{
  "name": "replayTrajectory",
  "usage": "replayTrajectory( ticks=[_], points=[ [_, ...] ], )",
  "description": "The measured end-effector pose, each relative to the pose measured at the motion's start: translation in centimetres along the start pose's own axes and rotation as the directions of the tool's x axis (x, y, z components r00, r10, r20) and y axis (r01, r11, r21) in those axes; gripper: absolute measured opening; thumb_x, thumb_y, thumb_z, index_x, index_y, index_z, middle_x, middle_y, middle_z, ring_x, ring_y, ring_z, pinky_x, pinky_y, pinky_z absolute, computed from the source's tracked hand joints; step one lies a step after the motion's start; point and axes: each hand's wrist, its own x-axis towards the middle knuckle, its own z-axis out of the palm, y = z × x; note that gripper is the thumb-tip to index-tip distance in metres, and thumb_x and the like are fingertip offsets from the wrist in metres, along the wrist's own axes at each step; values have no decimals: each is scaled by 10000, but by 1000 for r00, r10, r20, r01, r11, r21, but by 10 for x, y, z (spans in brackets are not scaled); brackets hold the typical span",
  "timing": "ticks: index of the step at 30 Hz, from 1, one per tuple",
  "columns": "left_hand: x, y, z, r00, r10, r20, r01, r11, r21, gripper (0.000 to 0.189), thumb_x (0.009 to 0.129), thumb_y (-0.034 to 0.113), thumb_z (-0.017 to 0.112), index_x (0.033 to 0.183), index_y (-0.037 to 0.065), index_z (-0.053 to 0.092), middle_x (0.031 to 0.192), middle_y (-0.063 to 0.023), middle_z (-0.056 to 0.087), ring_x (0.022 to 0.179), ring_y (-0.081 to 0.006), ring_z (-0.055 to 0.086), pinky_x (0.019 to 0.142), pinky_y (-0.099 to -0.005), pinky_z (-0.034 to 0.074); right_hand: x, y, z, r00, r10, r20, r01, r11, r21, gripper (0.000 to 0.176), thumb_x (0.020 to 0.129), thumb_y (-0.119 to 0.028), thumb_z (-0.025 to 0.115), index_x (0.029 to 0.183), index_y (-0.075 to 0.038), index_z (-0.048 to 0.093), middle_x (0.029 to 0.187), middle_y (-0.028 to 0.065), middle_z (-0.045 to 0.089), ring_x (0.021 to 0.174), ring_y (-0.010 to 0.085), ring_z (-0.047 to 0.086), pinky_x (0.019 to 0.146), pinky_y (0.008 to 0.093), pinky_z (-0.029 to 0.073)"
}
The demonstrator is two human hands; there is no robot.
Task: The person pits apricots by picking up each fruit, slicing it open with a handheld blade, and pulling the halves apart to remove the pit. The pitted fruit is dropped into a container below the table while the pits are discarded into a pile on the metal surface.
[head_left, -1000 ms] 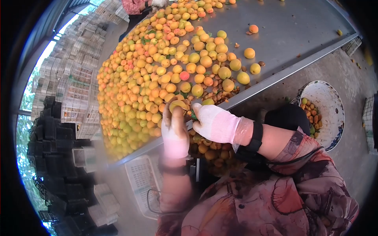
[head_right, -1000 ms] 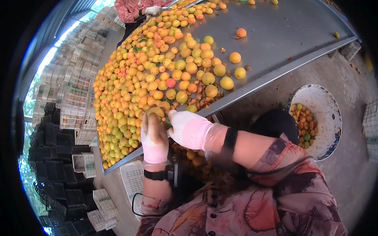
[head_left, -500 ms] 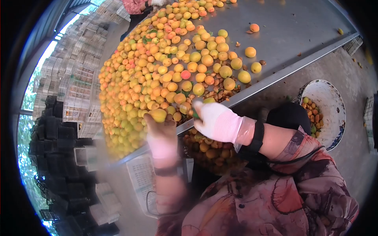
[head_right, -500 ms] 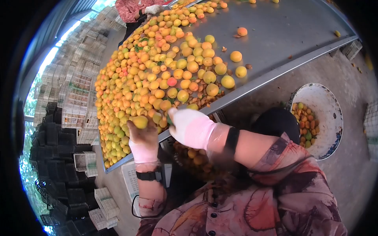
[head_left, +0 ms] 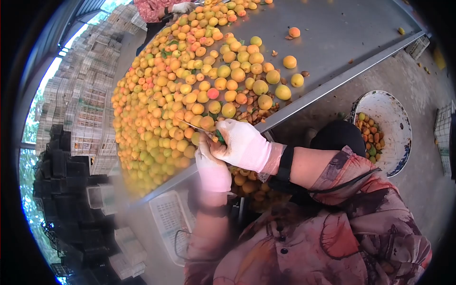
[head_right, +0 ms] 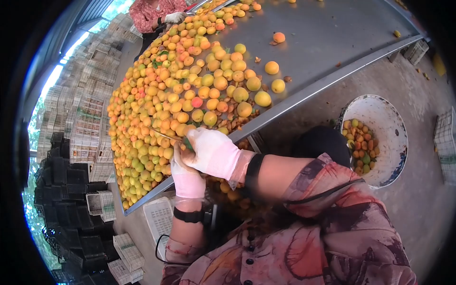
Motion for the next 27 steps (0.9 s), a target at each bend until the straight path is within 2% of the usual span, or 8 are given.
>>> replayTrajectory(
  ticks=[7,12,15,18,22,24,25,27],
  points=[
    [-7,12,-27,950,-214,227,174,968,180,319,1018,372,395,1157,135,557,969,-22,646,760,-137,640,498,-245,465,-4,-2,-1,977,-158,146,177,975,-132,380,815,-377,634,853,-4,573,823,197,619,775,387,641,697,461,529],
    [-10,34,-22,749,-583,314,662,661,-354,330,1018,334,350,1172,131,560,991,-23,655,772,-137,647,518,-242,485,-3,1,-1,944,-246,220,274,956,-107,379,802,-385,647,855,-16,579,817,170,609,765,364,649,670,449,532],
    [-8,6,-34,871,-76,485,120,991,-60,372,1017,375,349,1195,126,561,1020,-22,662,806,-148,660,558,-256,519,-5,-2,-2,923,-276,266,316,941,-119,368,808,-382,645,865,-23,587,833,167,609,778,356,652,666,448,530],
    [-10,29,-40,710,-363,604,643,685,-343,272,978,138,511,1233,47,489,1182,-80,570,1076,-149,577,910,-274,481,-7,1,4,913,-303,274,349,928,-135,255,800,-308,669,904,-83,611,822,127,602,739,348,637,604,433,517],
    [-2,2,-46,777,-438,451,588,760,-276,285,967,163,531,1217,27,506,1129,-107,602,1028,-165,605,878,-288,493,-2,-4,10,954,-252,161,270,958,-102,268,811,-295,658,885,-48,585,800,169,594,750,378,628,624,447,512],
    [1,3,-32,948,37,318,-220,796,564,401,999,429,457,1218,105,548,1009,-48,658,824,-164,661,597,-272,544,3,-4,13,980,-185,73,193,975,-107,277,816,-289,655,876,-31,576,794,192,591,762,395,622,639,454,508],
    [6,10,-24,923,-336,189,331,942,56,439,1001,462,454,1209,86,546,979,-56,656,801,-150,649,585,-261,533,5,-3,15,997,-71,11,71,997,-20,279,823,-276,644,869,-13,566,795,215,587,775,412,614,656,460,501],
    [5,10,-12,984,-125,124,103,980,172,462,1000,478,453,1210,76,546,958,-58,654,776,-149,644,573,-265,528,7,-1,12,994,107,-27,-102,984,146,279,830,-247,622,863,22,552,805,258,584,800,445,595,687,472,483]
  ],
)
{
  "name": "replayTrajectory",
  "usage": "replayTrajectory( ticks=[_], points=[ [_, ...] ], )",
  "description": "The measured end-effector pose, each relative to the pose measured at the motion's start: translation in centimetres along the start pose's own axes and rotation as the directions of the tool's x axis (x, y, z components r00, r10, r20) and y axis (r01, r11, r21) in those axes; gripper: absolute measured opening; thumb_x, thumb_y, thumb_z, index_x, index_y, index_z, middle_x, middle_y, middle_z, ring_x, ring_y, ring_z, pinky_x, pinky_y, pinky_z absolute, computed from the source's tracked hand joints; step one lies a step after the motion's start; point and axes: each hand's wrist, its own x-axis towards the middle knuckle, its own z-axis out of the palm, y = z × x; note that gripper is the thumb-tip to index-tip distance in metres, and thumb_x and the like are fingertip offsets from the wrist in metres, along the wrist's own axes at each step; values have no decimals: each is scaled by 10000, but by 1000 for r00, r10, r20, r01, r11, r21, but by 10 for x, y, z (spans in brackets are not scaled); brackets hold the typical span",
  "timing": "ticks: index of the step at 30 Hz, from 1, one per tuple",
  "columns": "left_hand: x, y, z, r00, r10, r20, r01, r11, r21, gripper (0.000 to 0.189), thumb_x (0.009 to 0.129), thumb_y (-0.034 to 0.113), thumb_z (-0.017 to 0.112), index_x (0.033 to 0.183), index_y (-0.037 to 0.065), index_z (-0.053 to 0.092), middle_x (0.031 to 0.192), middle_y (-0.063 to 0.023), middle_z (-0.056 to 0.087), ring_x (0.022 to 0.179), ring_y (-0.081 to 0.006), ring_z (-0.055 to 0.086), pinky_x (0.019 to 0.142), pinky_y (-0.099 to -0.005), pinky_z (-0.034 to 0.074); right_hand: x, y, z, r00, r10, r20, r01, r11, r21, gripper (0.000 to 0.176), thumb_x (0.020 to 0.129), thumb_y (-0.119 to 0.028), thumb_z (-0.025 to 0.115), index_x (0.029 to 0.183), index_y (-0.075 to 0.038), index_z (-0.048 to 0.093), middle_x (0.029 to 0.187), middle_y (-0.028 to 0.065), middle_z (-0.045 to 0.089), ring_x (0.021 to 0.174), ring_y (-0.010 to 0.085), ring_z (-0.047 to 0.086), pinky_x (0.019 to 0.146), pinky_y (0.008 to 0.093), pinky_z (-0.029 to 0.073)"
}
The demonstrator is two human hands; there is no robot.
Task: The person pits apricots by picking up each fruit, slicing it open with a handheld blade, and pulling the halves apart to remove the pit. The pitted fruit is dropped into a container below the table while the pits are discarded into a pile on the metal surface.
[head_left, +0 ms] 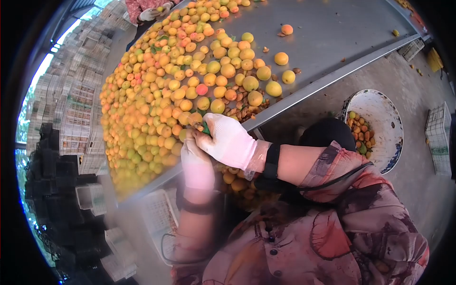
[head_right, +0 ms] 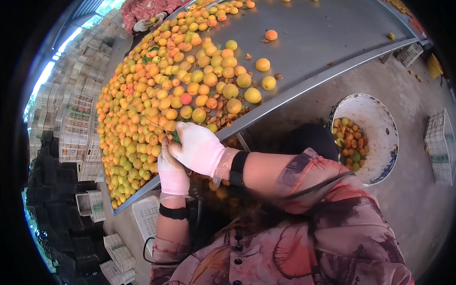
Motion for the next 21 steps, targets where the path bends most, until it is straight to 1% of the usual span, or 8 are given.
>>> replayTrajectory(
  ticks=[1,2,5,11,14,17,20,21],
  points=[
    [0,2,5,972,218,-82,-204,966,159,486,1000,494,453,1210,66,546,937,-60,653,751,-148,639,561,-269,523,1,-1,-1,1000,1,-7,-1,1000,-4,279,830,-247,622,863,22,552,805,258,584,800,445,595,687,472,483],
    [1,5,9,995,-49,-88,30,978,-205,500,998,504,450,1212,62,548,907,-57,648,721,-165,644,549,-291,522,1,-2,-2,1000,-7,21,8,998,-56,296,835,-261,598,874,30,560,841,267,606,820,440,612,723,473,499],
    [1,-21,14,980,-52,-192,-7,955,-295,482,997,491,453,1197,65,555,907,-49,647,689,-167,643,520,-287,510,-5,1,2,998,-68,-1,67,987,-147,314,840,-290,585,858,23,575,855,249,625,825,417,634,746,465,519],
    [-9,-28,-4,974,-181,140,222,897,-383,298,1005,417,398,1121,198,564,892,18,637,674,-150,640,458,-277,466,-14,0,-5,948,-271,169,299,938,-176,323,817,-318,623,862,-2,577,847,185,620,791,377,641,689,456,524],
    [-13,-38,-10,990,83,118,-53,969,-242,298,1000,429,393,1080,197,562,881,27,628,639,-129,622,427,-237,423,-18,4,-1,921,-372,119,387,906,-169,225,749,-226,686,832,-50,574,795,141,584,688,366,620,593,438,511],
    [-20,-29,-28,946,-110,304,246,853,-460,264,994,372,424,1100,178,566,900,19,636,672,-131,633,437,-248,435,-22,2,-2,914,-374,160,396,908,-139,229,750,-239,685,831,-56,574,799,139,583,688,360,621,593,439,509],
    [-28,-19,-38,923,-60,381,144,970,-196,217,968,271,483,1119,141,568,918,11,646,726,-130,641,461,-293,463,-23,1,-3,887,-415,203,446,883,-143,242,746,-246,694,837,-61,566,803,125,573,661,347,610,571,436,496],
    [-30,-18,-38,905,226,361,-264,963,59,216,951,236,511,1128,124,565,921,5,643,711,-124,635,461,-284,461,-24,-1,-5,870,-429,242,470,870,-150,250,745,-251,697,837,-64,560,806,121,569,651,343,605,563,435,490]
  ],
)
